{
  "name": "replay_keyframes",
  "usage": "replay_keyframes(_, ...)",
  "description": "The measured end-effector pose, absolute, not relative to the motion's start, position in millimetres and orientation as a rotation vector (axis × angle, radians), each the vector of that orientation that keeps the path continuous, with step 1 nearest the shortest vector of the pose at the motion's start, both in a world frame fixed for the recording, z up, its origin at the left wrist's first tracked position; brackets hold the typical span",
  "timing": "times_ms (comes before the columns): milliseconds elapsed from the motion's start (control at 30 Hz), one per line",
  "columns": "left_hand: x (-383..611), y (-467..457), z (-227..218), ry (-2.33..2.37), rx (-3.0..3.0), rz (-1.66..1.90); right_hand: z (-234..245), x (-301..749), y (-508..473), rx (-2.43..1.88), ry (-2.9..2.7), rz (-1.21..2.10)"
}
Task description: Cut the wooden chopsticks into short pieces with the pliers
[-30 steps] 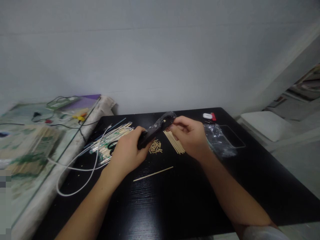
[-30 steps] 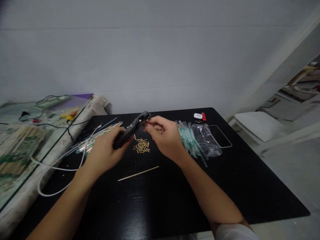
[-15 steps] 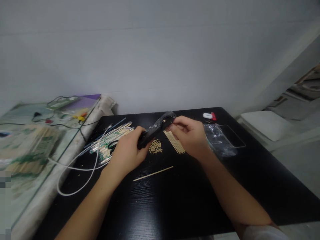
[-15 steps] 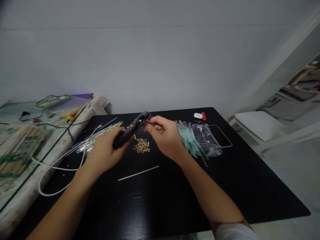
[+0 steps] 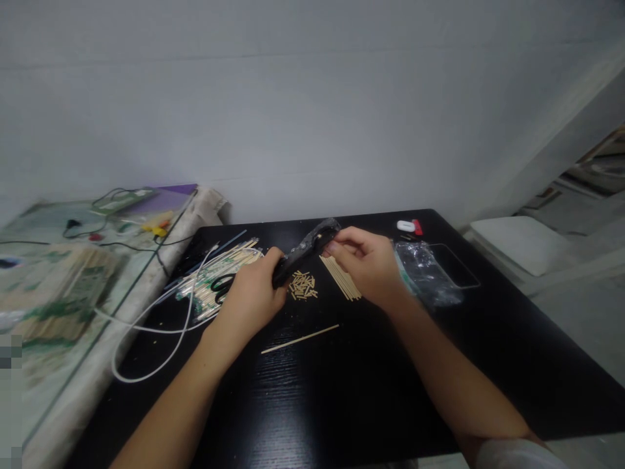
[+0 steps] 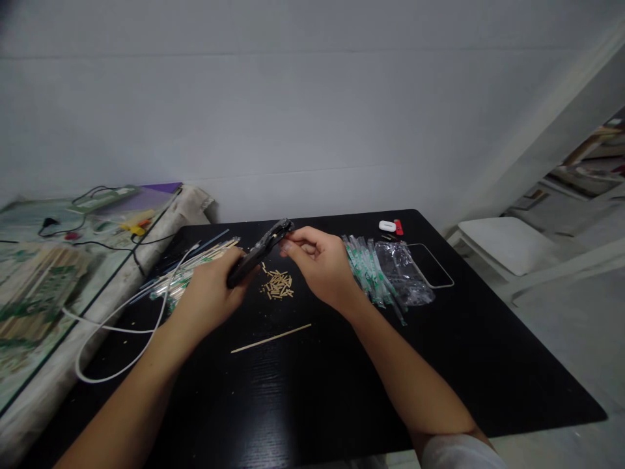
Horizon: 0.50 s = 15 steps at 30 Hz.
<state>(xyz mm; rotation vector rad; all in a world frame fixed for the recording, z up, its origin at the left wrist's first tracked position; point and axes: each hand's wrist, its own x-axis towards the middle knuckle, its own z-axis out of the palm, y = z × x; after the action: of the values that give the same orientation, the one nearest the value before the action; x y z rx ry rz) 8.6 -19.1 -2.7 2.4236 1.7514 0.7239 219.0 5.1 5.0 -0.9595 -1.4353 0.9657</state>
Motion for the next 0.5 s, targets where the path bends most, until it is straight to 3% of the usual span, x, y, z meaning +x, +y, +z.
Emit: replay_keyframes(500, 6.6, -15.0, -9.0, 1.783, 2.430, 0.643, 0.4, 218.9, 11.7, -0.981, -1.456, 0.968)
